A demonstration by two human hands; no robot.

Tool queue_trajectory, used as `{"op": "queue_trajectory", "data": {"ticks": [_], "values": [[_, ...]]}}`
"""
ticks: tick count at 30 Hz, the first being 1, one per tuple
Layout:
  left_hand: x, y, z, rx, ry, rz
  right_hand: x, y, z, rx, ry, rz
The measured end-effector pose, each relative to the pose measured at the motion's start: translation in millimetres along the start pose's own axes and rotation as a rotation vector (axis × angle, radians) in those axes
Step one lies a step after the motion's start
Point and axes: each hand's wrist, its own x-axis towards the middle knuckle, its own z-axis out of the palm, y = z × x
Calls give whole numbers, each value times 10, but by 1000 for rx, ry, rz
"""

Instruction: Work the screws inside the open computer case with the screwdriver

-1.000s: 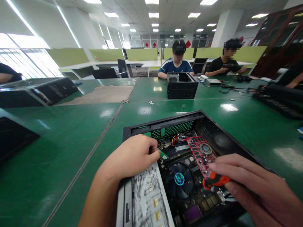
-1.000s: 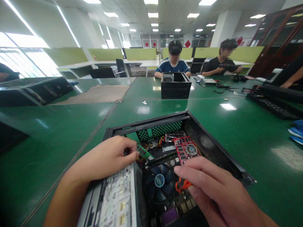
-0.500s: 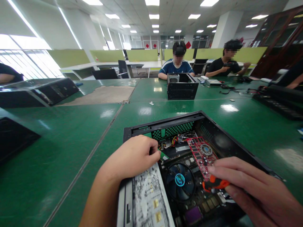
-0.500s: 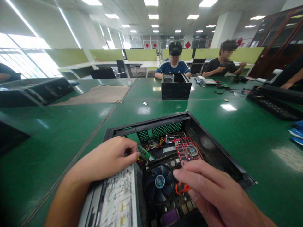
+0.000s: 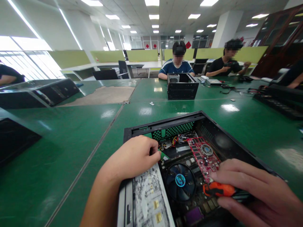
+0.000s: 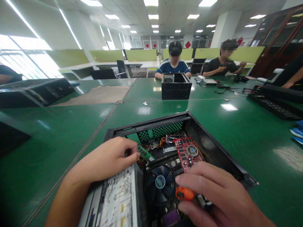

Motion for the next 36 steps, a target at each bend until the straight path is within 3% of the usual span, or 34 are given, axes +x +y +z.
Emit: {"op": "queue_trajectory", "data": {"ticks": [9,12,19,24,29,36], "values": [[0,-2,7,-8,6,-2,-360,148,123,-167,-62,127],[-3,-6,6,-12,9,8,-316,138,100,-134,-73,99],[-6,6,-6,-12,19,18,-68,51,12,57,52,-54],[-5,0,4,-11,28,22,-226,82,36,5,39,16],[-13,12,-5,-5,14,14,-307,115,23,13,-62,23],[-14,18,-8,-1,25,21,-155,48,16,67,41,-32]]}}
